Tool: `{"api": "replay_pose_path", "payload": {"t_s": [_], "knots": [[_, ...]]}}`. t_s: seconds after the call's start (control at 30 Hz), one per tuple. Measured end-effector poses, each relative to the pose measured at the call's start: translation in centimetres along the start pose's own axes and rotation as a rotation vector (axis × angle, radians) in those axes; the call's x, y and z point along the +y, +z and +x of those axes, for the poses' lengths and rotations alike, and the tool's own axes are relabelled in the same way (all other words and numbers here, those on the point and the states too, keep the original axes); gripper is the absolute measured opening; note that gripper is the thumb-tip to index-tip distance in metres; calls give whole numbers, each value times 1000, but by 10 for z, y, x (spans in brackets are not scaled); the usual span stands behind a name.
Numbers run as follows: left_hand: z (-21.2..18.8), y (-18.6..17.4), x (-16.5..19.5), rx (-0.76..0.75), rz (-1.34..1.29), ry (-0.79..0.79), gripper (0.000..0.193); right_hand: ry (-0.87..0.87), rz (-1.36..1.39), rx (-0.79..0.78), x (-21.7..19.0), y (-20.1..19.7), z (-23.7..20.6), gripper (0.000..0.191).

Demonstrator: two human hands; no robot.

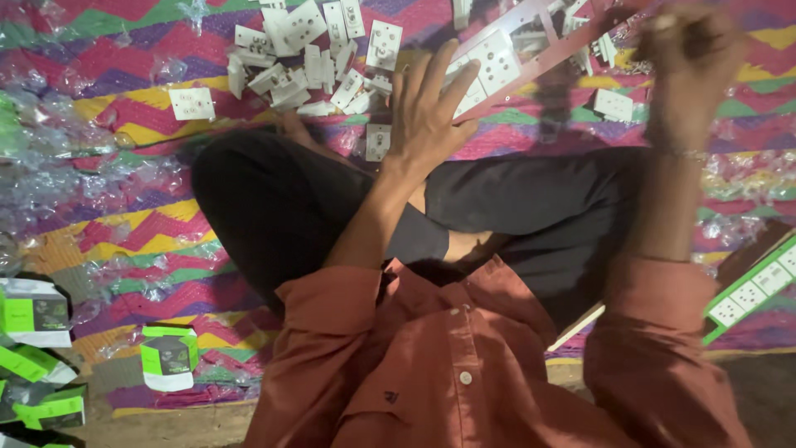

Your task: The person sits on the floor and assembles white electrical socket modules onto a red power strip base. They pick up modules and screws from piles on the floor, place the modules into the base, and tighten the screws by hand to secure them.

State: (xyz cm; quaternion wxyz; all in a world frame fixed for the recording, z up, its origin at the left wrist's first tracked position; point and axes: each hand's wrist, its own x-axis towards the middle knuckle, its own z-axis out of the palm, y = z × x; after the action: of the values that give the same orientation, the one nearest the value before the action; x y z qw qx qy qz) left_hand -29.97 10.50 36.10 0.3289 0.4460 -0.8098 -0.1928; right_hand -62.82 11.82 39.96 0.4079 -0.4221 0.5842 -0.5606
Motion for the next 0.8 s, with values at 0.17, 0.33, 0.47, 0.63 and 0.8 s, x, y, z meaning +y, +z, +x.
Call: {"api": "replay_pose_path", "payload": {"t_s": [0.17,0.33,0.47,0.63,0.8], "knots": [[-17,8,12,-4,40,43,72,-50,-60,-288,13,71,-38,3],[-39,55,34,-34,25,42,63,363,424,-158,47,56,-72,1],[-66,65,59,-58,32,59,71,348,562,-173,51,31,-101,3],[-88,66,82,-70,62,52,73,289,439,-137,55,15,-122,2],[-97,67,83,-92,59,46,75,253,360,-144,62,11,-132,12]]}}
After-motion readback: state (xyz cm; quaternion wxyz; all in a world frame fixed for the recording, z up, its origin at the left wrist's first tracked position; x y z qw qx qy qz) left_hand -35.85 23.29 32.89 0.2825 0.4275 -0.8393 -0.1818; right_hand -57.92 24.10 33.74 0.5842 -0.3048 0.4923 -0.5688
